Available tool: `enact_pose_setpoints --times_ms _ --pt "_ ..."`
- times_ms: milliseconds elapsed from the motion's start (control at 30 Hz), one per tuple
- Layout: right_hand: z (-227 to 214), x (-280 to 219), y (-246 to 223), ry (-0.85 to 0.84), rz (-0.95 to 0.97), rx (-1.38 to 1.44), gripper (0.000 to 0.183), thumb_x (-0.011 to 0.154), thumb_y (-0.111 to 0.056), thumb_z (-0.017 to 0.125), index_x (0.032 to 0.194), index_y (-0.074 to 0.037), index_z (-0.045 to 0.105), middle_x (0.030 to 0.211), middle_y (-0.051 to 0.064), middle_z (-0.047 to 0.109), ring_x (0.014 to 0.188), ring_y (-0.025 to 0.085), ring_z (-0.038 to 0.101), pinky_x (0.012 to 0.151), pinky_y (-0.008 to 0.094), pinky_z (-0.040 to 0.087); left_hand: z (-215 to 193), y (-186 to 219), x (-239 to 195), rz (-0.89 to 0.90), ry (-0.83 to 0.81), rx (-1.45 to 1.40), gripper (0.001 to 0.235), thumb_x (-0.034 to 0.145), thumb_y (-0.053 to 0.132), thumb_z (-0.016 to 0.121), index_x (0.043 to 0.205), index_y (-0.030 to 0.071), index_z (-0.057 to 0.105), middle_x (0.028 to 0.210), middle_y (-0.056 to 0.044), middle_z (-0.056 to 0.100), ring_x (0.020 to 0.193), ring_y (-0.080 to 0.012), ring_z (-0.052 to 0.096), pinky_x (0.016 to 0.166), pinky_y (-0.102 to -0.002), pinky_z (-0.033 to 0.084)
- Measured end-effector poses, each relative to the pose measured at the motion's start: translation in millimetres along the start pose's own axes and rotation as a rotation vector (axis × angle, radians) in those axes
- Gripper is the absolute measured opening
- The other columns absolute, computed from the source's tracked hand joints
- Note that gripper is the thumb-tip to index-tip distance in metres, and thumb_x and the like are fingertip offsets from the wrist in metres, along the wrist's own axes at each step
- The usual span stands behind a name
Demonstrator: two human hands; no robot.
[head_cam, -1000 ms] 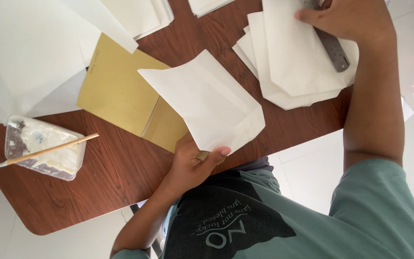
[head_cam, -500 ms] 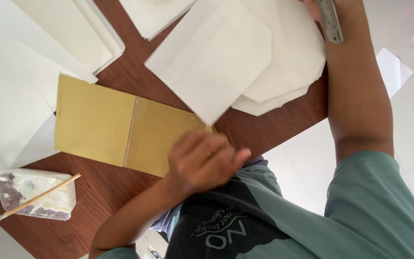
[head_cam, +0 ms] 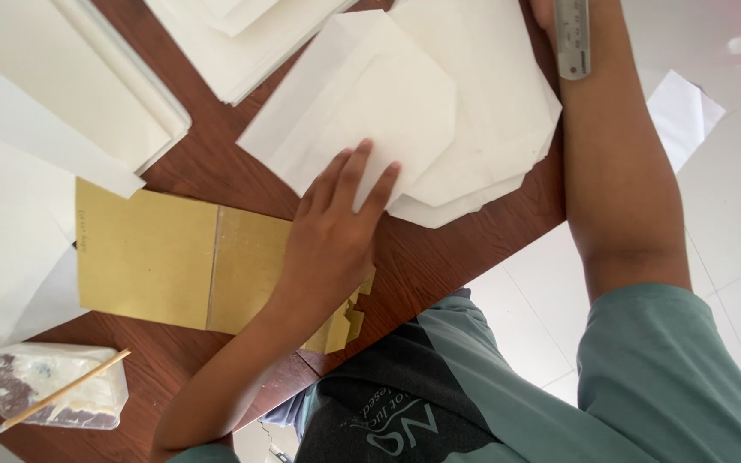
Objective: A person is manually assembling paper bags by folding paper sheets around a template and applying glue with a brush.
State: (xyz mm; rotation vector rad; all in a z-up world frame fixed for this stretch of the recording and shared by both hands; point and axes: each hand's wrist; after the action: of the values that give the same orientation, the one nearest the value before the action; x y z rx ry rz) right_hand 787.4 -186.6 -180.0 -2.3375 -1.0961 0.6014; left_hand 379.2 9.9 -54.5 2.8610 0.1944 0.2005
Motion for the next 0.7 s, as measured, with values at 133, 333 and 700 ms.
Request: enact_pose_setpoints --times_ms 133,333,700 --pt "9.9 -11.9 3.8 0.019 -0.024 0.016 0.037 0.119 -0.03 0.076 0.096 -0.008 0.059 0.092 0.002 0.06 0.087 0.02 0.051 0.078 0.037 0.036 -23.7 -6.9 -3.1 0.027 -0.012 -0.047 0.052 0.082 -0.02 0.06 0.128 0.003 0.063 0.132 -0.018 0.059 0.119 -0.0354 0.06 0.09 -0.042 0.058" --pt "6.0 -22.7 14.5 0.061 -0.059 0.013 0.037 0.119 -0.026 0.078 0.094 -0.007 0.058 0.091 0.003 0.059 0.084 0.02 0.049 0.076 0.036 0.035 -57.7 -4.8 14.2 0.179 0.281 -0.101 0.015 0.097 -0.013 0.064 0.101 0.0 0.071 0.103 -0.013 0.075 0.094 -0.0288 0.071 0.092 -0.043 0.055" --pt "40.4 -39.0 25.3 0.112 -0.129 0.075 0.039 0.12 -0.017 0.081 0.092 -0.006 0.056 0.087 0.003 0.058 0.079 0.019 0.046 0.072 0.035 0.032 -8.3 -45.4 50.8 0.329 0.288 -0.331 0.017 0.097 0.004 0.085 0.092 0.016 0.075 0.11 -0.002 0.079 0.109 -0.0284 0.068 0.12 -0.056 0.026"
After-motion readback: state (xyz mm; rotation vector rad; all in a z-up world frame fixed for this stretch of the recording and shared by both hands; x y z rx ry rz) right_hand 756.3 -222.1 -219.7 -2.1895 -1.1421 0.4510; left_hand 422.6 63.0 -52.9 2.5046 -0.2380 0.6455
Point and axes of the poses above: each hand's wrist, its own x-axis towards the middle knuckle, its own z-axis out of the palm, y = z × x
